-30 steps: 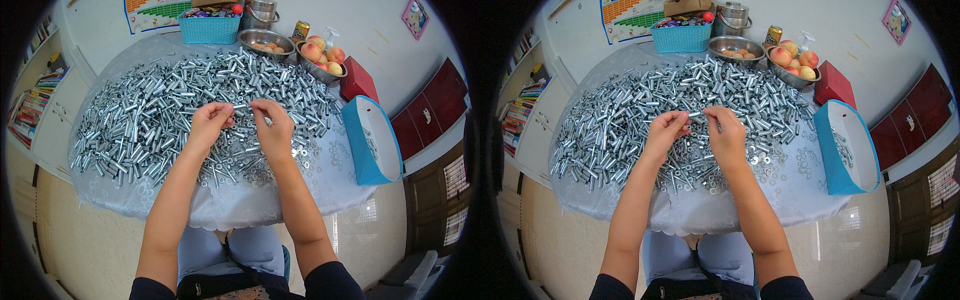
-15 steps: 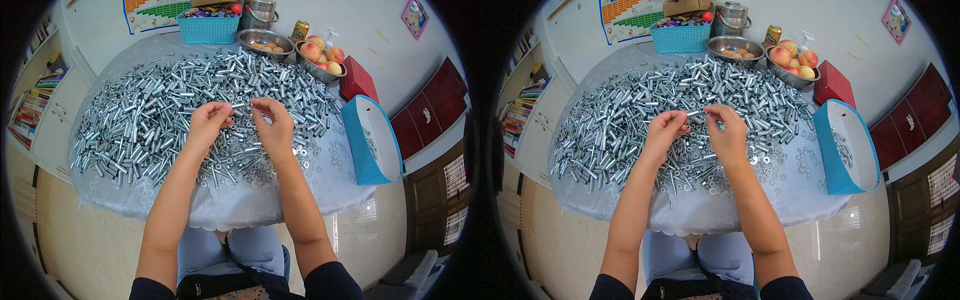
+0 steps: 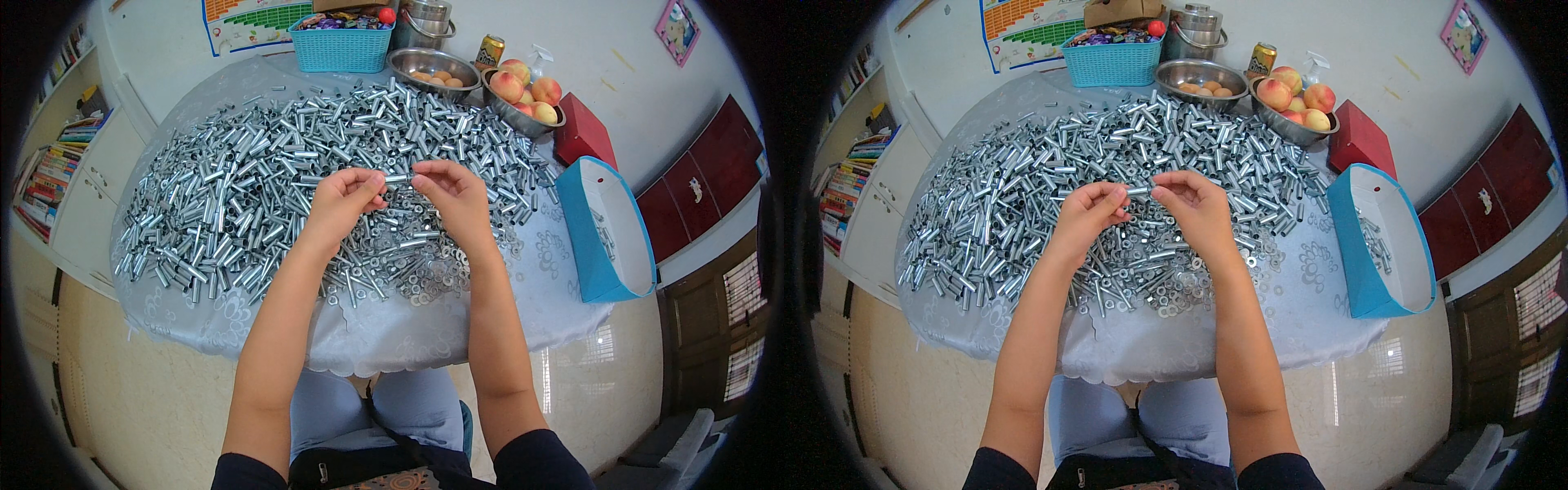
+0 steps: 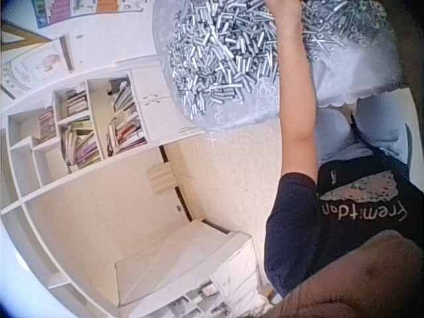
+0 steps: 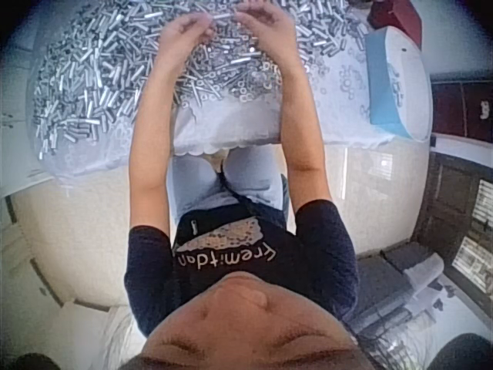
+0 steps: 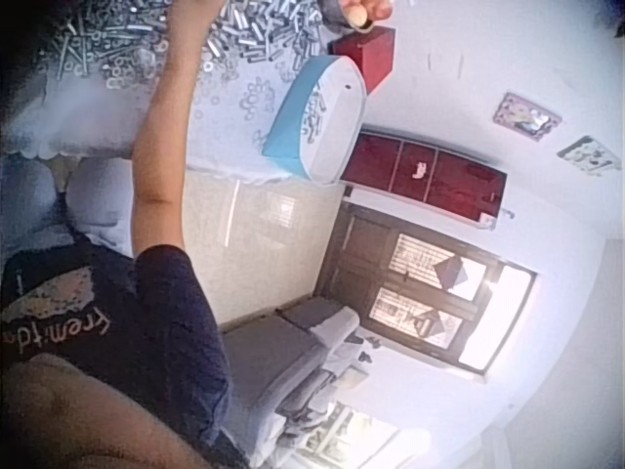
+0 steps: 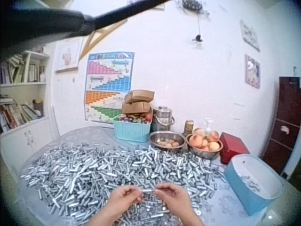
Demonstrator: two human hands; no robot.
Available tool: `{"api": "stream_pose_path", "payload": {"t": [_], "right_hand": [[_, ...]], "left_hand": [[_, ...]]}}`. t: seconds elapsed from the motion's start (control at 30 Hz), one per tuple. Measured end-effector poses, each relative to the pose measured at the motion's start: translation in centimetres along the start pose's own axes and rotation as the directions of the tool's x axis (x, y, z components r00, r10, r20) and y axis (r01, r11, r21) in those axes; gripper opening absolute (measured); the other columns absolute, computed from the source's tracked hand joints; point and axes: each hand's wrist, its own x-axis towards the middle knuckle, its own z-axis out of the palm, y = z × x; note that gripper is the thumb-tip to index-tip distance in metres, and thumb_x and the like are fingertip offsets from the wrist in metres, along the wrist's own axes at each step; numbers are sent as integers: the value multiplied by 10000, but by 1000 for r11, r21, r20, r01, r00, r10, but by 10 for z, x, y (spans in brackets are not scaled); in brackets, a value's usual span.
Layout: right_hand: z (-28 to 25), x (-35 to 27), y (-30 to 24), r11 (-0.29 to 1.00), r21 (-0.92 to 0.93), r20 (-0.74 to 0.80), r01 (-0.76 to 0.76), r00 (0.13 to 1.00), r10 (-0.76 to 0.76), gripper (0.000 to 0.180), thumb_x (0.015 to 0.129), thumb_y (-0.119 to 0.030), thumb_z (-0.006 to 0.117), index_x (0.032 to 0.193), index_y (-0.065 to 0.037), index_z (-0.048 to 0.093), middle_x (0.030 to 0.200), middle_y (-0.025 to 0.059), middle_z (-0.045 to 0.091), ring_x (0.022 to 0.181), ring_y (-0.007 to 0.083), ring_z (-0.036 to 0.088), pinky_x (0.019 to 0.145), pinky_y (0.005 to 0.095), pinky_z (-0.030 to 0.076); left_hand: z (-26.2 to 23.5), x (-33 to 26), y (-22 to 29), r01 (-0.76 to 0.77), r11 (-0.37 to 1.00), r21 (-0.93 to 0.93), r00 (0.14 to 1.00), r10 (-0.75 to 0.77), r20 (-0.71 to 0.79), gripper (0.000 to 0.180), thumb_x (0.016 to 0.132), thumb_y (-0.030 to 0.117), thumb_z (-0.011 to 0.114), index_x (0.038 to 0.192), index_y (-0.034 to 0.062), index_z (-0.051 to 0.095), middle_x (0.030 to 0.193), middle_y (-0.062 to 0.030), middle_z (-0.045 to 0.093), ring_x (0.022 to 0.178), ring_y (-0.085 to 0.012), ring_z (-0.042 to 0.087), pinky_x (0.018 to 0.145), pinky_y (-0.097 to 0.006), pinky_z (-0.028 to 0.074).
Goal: The person sits at a table covered with a large pile of metal bolts and washers. They repeatedly pick up a bolt and a washer, thread the washer onto the bolt, and place the assembled unit into a blue plastic bin on the right. The process is continuous and repetitive throughout the video.
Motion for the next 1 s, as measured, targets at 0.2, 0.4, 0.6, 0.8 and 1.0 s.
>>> {"api": "stream_pose_path", "payload": {"t": [0.2, 0.4, 0.6, 0.8, 1.0], "right_hand": [[5, 0, 3, 998, -50, 2, -45, 999, 45, 166, 825, -57, 634, 970, 23, 635, 848, 53, 641, 781, 93, 601, 687, 209, 485], [7, -1, 7, 999, -3, 31, -54, 998, 54, 180, 843, -82, 620, 977, 37, 627, 836, 70, 643, 741, 105, 613, 664, 211, 489], [7, -1, 10, 986, -109, -1, -123, 992, 124, 185, 862, -115, 600, 957, 43, 621, 786, 72, 638, 699, 109, 619, 630, 207, 491], [10, -3, 9, 989, -90, 38, -120, 992, 124, 190, 864, -137, 601, 934, 39, 616, 753, 68, 633, 704, 111, 620, 597, 211, 490], [10, -2, 10, 991, -45, 15, -126, 992, 127, 195, 852, -141, 616, 936, 34, 609, 751, 68, 632, 694, 105, 616, 564, 205, 477]], "left_hand": [[0, 0, -2, -20, 1000, 15, 1000, 20, 0, 240, 875, 193, 596, 1005, -8, 601, 848, -40, 607, 724, -90, 579, 715, -255, 521], [-5, 4, -9, -47, 997, 58, 999, 48, -13, 241, 872, 182, 598, 1002, -20, 616, 839, -37, 615, 722, -92, 588, 716, -248, 520], [-3, 4, -10, -62, 995, 82, 997, 65, -41, 229, 862, 144, 608, 1015, -24, 628, 851, -47, 636, 745, -105, 609, 723, -231, 519], [-1, 3, -9, -91, 991, 97, 992, 98, -75, 207, 853, 104, 608, 1010, -30, 629, 867, -64, 645, 749, -111, 617, 713, -222, 517], [2, 1, -7, -128, 985, 118, 989, 136, -60, 192, 849, 68, 597, 1005, -41, 623, 871, -82, 647, 748, -118, 621, 701, -222, 516]]}}
